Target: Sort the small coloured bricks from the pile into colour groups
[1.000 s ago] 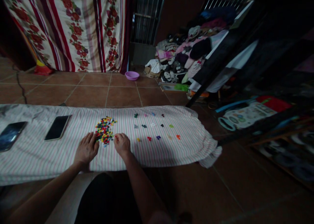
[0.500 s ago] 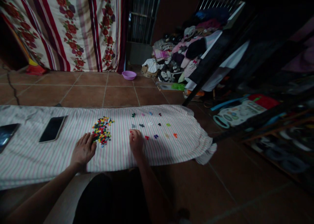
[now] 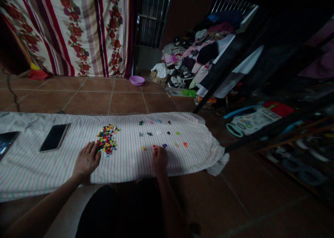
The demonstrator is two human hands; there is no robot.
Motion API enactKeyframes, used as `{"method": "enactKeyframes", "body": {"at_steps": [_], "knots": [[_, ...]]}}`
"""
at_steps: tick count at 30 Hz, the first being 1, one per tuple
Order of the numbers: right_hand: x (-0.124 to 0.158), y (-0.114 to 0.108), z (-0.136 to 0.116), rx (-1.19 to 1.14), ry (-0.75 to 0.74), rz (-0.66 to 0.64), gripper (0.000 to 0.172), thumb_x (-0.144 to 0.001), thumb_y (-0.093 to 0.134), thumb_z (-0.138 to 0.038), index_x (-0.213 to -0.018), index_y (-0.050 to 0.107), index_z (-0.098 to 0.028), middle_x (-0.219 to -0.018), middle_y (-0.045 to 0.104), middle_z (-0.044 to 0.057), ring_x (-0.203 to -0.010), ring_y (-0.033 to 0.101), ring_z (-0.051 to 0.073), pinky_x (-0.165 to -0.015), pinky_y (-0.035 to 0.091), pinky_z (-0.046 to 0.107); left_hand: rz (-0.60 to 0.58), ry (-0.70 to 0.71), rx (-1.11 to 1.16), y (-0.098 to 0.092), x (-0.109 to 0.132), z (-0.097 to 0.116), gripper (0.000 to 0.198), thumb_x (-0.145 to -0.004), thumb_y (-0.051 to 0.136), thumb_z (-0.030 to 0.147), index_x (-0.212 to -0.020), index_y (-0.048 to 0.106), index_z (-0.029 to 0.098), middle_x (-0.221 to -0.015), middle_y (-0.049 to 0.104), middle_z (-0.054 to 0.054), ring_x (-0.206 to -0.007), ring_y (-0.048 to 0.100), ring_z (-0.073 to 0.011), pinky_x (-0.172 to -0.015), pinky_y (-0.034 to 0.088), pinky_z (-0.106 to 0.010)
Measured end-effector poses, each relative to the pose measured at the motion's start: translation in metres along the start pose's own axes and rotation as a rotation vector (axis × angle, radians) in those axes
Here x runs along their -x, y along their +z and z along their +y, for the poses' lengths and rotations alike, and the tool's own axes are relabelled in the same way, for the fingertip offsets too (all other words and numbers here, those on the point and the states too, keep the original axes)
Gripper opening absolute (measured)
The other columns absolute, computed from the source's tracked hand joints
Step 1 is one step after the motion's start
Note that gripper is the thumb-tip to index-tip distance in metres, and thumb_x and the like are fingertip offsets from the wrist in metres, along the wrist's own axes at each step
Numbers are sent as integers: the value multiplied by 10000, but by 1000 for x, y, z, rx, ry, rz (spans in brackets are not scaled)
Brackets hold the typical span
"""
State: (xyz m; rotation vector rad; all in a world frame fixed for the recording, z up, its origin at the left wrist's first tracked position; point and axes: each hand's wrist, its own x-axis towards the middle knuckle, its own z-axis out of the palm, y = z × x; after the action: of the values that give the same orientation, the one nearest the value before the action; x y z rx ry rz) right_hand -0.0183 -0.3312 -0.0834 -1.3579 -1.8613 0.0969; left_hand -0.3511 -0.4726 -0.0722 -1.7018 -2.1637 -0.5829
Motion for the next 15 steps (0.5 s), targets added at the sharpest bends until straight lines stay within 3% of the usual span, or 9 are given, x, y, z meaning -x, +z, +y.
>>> {"method": "enactKeyframes", "body": {"at_steps": [15], "knots": [[4, -2, 5, -142, -44, 32, 234, -905, 411, -300, -940, 606, -176, -944, 653, 106, -883, 590, 214, -795, 490, 371, 12, 0, -29, 0, -1, 1, 534, -911, 323, 362, -1252, 558, 25, -1304, 564, -232, -1285, 468, -344, -1053, 380, -475]]}}
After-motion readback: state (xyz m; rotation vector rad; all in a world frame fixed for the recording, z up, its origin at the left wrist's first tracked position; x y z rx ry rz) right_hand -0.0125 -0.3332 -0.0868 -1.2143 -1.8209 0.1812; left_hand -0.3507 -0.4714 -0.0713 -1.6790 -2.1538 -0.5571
